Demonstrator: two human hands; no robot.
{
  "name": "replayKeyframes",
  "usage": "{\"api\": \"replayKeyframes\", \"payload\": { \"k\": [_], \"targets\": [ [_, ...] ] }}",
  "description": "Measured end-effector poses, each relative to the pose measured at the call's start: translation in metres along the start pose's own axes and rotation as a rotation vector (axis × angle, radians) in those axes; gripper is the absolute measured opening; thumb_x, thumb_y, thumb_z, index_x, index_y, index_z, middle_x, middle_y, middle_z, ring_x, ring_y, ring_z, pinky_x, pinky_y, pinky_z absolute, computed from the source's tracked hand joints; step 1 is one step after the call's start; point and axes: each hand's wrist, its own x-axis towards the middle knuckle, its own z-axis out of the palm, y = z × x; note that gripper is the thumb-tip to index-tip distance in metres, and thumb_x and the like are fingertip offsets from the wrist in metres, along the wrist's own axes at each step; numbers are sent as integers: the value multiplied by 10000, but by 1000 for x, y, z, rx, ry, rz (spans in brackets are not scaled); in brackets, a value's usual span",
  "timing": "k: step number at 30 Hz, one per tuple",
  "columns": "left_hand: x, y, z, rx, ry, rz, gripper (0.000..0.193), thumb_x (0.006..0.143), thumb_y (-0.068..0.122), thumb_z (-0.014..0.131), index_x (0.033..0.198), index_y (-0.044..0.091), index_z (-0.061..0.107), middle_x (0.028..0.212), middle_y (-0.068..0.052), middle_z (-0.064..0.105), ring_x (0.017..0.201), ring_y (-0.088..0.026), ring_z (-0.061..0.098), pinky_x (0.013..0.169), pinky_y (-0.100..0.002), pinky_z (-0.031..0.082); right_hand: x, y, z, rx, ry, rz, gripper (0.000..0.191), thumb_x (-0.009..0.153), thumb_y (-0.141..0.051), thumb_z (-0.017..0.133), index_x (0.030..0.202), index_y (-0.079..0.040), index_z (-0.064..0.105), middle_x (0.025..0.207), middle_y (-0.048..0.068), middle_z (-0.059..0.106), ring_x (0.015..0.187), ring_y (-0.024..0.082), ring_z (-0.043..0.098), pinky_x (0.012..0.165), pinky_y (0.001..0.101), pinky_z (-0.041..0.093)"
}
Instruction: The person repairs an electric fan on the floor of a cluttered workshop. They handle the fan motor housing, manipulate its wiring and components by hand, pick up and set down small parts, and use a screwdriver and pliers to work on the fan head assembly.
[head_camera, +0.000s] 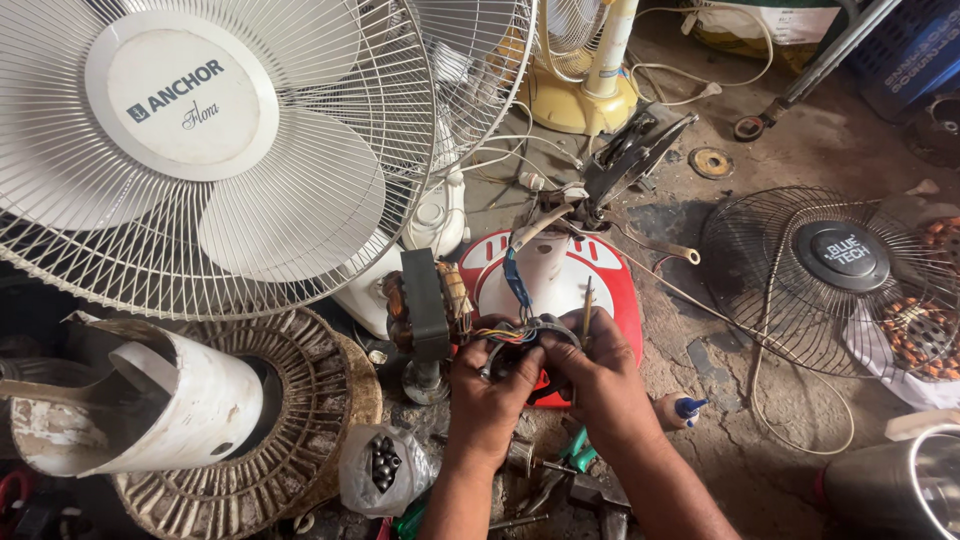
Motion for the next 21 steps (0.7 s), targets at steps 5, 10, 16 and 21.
{"api": "replayKeyframes", "payload": {
  "k": [5,10,16,21],
  "targets": [
    [1,0,3,102,8,39,243,855,-16,739,1078,22,649,950,-26,717,847,-80,664,760,-252,564,2,1,2,113,23,70,174,905,-89,661,1059,-69,583,875,38,655,759,121,618,621,275,494],
    [1,1,8,17,11,49,238,845,-36,732,1055,20,634,931,-33,720,814,-87,677,724,-253,571,0,5,9,196,50,23,177,903,-95,620,1073,-86,572,913,41,648,800,135,625,644,297,532],
    [1,3,13,45,80,-15,247,831,-12,775,1042,21,650,850,-40,712,684,-104,662,606,-263,555,3,9,7,271,27,69,236,901,-111,611,1132,-99,565,927,45,652,798,157,629,642,311,534],
    [0,0,14,150,129,112,226,832,7,788,1027,16,675,903,-33,734,787,-86,667,707,-257,561,10,17,-3,258,-24,186,254,911,-160,590,1149,-75,575,924,51,668,781,172,637,630,346,533]
  ]
}}
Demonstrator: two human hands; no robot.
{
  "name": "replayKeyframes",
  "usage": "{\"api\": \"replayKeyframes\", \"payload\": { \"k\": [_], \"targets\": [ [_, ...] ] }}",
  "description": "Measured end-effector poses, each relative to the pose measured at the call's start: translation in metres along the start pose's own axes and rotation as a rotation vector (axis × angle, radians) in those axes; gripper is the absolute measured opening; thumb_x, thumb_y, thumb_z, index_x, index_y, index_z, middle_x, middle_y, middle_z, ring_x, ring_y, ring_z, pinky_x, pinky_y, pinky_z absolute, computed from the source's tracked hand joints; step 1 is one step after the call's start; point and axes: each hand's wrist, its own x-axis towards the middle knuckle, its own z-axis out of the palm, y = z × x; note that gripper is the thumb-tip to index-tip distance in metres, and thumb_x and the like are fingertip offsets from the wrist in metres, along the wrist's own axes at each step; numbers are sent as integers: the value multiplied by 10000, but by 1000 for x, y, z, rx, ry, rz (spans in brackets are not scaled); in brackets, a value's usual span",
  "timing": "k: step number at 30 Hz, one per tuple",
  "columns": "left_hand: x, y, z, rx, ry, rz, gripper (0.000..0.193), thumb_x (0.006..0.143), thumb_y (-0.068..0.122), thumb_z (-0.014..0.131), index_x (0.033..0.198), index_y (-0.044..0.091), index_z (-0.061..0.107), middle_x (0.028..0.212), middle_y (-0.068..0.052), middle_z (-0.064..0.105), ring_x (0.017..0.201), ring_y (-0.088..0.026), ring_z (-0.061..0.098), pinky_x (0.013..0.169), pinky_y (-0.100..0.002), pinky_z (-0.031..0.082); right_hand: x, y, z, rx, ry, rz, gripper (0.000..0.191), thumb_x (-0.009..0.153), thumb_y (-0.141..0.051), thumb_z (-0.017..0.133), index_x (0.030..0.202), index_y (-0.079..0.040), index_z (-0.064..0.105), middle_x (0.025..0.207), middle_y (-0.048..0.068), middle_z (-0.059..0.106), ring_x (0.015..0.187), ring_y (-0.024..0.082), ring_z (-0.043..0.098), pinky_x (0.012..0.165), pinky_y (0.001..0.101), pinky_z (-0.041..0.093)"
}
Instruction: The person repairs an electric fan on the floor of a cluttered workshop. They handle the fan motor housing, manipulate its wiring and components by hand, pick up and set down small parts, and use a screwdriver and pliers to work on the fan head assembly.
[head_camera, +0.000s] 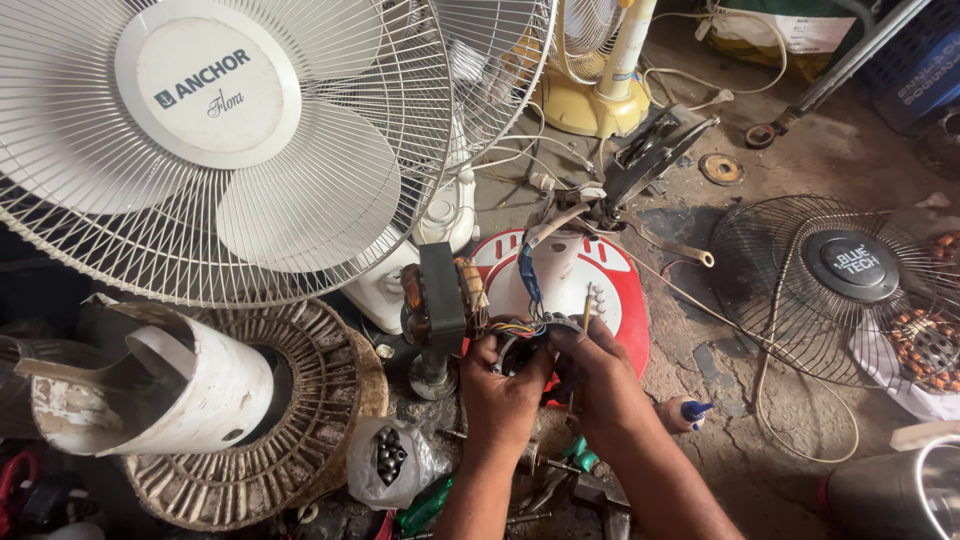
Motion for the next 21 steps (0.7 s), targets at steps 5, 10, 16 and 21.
{"api": "replayKeyframes", "payload": {
  "k": [5,10,16,21],
  "targets": [
    [2,-1,1,7,12,-4,235,816,33,796,1020,22,679,922,-29,734,815,-94,672,747,-261,562,-23,-18,-24,-138,140,-36,382,983,-281,527,1296,-81,617,927,39,652,751,183,580,641,350,469],
    [0,1,5,-118,18,-70,230,824,29,782,1031,19,680,931,-28,724,786,-74,655,709,-257,548,-81,-38,-34,-892,100,-553,388,963,-217,581,1313,-77,673,915,72,708,844,171,681,751,323,566],
    [2,-2,9,-173,74,-220,212,785,34,790,970,36,686,862,-20,730,671,-72,657,581,-269,549,-96,-57,-1,-1469,170,-776,273,822,-163,727,1091,-146,772,905,80,734,733,285,739,638,392,572],
    [3,-6,8,-83,73,-135,189,800,47,820,944,24,699,866,-20,736,701,-58,658,605,-234,545,-94,-63,16,-1499,151,-791,295,800,-149,731,1088,-187,782,942,76,739,727,300,732,645,409,574]
  ]
}}
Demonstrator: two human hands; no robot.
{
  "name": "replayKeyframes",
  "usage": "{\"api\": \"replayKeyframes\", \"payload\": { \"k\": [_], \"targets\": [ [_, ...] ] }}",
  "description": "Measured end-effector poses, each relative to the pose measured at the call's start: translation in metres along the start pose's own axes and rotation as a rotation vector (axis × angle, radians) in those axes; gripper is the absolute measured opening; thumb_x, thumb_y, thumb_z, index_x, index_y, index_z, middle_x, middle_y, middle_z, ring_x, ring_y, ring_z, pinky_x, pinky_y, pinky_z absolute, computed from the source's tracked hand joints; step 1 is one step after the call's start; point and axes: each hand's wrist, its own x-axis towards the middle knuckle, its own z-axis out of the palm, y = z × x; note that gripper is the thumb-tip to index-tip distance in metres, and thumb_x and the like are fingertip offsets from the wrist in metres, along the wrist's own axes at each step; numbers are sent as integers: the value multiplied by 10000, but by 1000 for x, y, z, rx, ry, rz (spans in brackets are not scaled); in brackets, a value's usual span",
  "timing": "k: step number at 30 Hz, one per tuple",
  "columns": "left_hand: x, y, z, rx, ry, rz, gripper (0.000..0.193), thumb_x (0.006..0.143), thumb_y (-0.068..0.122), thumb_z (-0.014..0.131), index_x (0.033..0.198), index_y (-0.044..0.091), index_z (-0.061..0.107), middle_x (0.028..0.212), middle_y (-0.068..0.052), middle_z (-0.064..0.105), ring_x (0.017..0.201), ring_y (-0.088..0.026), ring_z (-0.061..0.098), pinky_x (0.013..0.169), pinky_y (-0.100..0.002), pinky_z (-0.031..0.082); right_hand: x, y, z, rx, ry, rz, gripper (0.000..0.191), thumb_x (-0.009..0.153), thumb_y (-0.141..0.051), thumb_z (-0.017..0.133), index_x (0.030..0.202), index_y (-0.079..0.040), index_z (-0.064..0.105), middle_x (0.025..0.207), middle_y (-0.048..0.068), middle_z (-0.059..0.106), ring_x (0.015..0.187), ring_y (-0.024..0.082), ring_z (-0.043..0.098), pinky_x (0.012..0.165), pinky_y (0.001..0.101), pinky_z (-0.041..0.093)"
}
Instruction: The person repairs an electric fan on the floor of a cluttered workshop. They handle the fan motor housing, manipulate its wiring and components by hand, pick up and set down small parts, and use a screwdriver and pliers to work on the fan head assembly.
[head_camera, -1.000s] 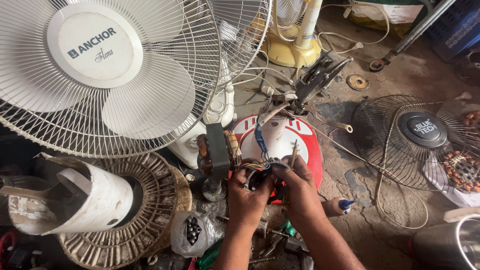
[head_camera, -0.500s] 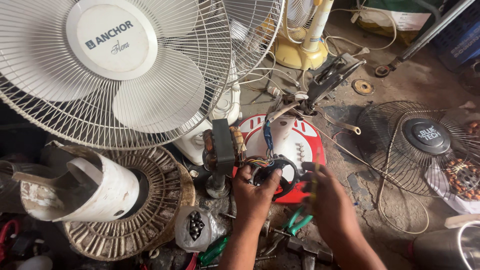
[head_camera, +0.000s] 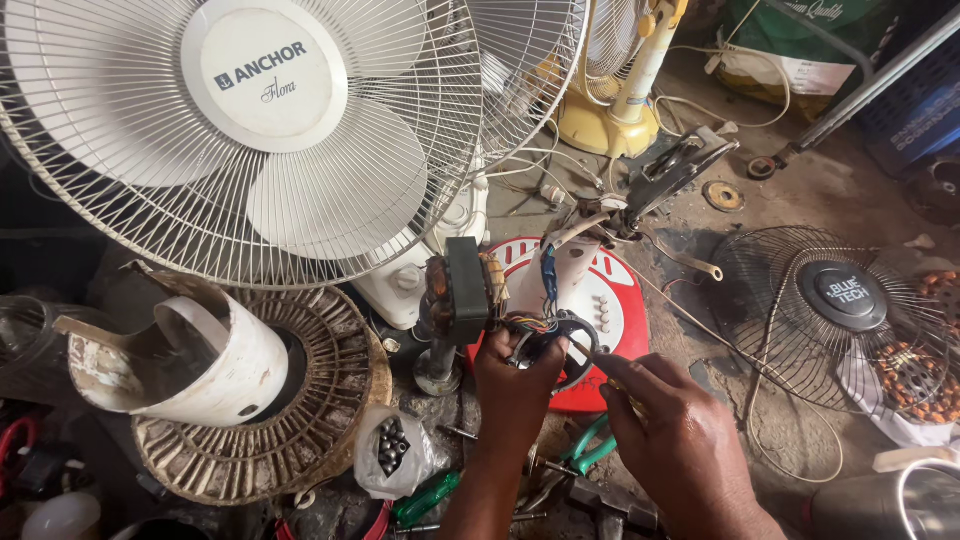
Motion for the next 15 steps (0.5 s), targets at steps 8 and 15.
{"api": "replayKeyframes", "payload": {
  "k": [8,15],
  "targets": [
    [-1,3,4,-139,-31,-55,184,800,39,795,952,20,693,848,-19,724,688,-66,657,584,-254,551,2,1,4,-37,-33,45,290,804,-167,733,1091,-180,778,968,80,740,750,292,745,664,406,589],
    [0,-2,3,-51,-17,24,216,794,37,805,981,25,696,867,-16,726,739,-58,645,653,-246,536,3,-4,2,-127,-29,5,380,792,-161,707,1161,-218,776,934,91,726,746,304,730,672,429,587]
  ]
}}
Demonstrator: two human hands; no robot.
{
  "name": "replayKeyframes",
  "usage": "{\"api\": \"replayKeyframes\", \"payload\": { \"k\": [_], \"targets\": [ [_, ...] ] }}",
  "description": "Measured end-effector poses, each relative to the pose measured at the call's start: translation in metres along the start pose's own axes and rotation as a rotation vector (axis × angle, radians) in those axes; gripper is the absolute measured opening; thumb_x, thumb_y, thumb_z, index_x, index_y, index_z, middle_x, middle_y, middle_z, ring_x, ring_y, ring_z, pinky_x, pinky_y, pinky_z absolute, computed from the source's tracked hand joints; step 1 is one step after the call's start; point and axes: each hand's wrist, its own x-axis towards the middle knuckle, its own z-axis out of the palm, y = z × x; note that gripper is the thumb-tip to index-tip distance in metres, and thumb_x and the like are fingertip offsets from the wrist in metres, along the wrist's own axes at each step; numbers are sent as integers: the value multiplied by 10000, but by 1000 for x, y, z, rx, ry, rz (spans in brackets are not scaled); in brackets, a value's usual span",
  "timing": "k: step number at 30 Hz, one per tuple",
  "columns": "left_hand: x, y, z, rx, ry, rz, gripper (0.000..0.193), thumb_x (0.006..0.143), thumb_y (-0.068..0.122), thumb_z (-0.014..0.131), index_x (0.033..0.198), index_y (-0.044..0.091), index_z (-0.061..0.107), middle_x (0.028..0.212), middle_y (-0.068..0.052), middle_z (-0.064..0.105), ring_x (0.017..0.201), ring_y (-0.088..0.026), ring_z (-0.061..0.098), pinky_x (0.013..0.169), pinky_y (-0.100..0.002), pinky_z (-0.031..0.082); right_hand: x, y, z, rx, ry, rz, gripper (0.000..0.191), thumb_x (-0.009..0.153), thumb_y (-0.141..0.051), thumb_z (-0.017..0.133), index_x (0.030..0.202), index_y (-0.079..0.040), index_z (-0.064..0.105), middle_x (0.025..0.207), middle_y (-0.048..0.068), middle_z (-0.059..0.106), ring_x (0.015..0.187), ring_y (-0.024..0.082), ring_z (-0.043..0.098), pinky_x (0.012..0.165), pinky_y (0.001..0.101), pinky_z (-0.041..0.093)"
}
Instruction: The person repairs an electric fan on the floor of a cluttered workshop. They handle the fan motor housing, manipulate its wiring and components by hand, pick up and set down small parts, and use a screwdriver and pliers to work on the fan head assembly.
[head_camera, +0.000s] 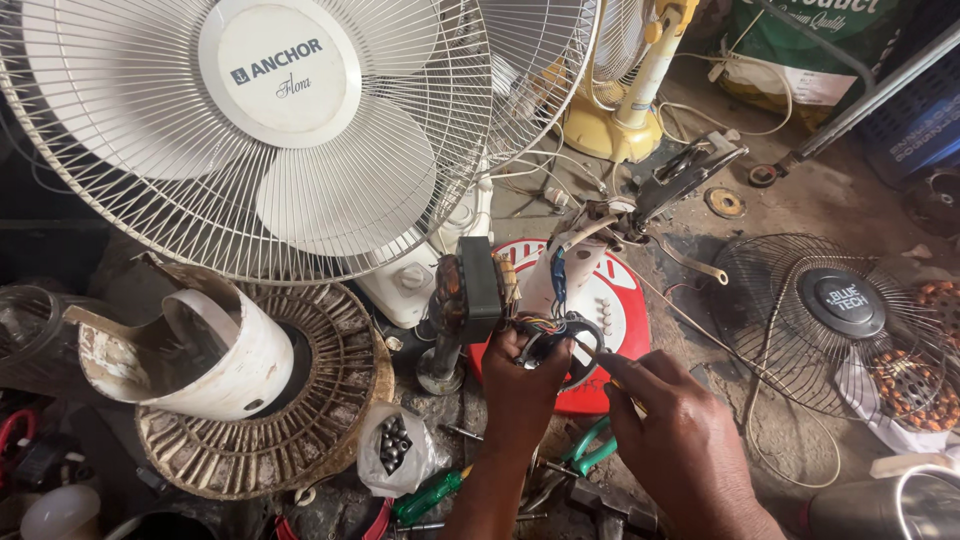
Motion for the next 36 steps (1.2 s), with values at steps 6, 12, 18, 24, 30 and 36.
{"api": "replayKeyframes", "payload": {
  "k": [6,12,18,24,30,36],
  "targets": [
    [0,-6,0,-46,-34,30,224,832,51,781,1029,32,675,890,-11,721,787,-58,646,691,-240,532,16,-12,1,-226,-272,210,277,947,-323,577,1150,-236,743,888,120,755,833,359,728,754,498,571],
    [2,-9,4,-53,1,20,210,835,18,784,1009,4,668,793,-37,692,669,-88,633,599,-258,509,27,-18,-2,-132,-196,154,259,899,-324,591,1009,-127,719,867,172,738,808,405,718,724,532,568],
    [1,-8,6,-24,12,44,200,837,16,762,1012,33,666,811,-9,706,694,-60,654,618,-245,532,31,-22,-6,-170,-267,169,307,862,-342,675,1003,-68,674,847,200,732,859,420,705,767,534,560],
    [3,-11,9,-47,38,125,213,842,13,767,1027,26,664,882,-11,711,799,-62,648,711,-245,529,34,-21,-4,-194,-327,267,262,939,-358,610,1084,-178,734,838,186,748,863,394,735,814,514,577],
    [4,-17,9,-16,35,149,197,832,20,768,1009,28,683,906,-17,734,832,-72,666,761,-259,544,39,-17,-4,-283,-384,328,282,989,-392,582,1081,-179,742,882,188,748,904,396,728,860,520,569],
    [5,-20,7,-35,-11,173,168,846,17,752,998,34,683,916,-15,728,849,-74,664,781,-260,544,42,-18,-4,-298,-433,362,332,1002,-440,544,1110,-206,752,968,177,765,988,377,729,942,502,563]
  ]
}}
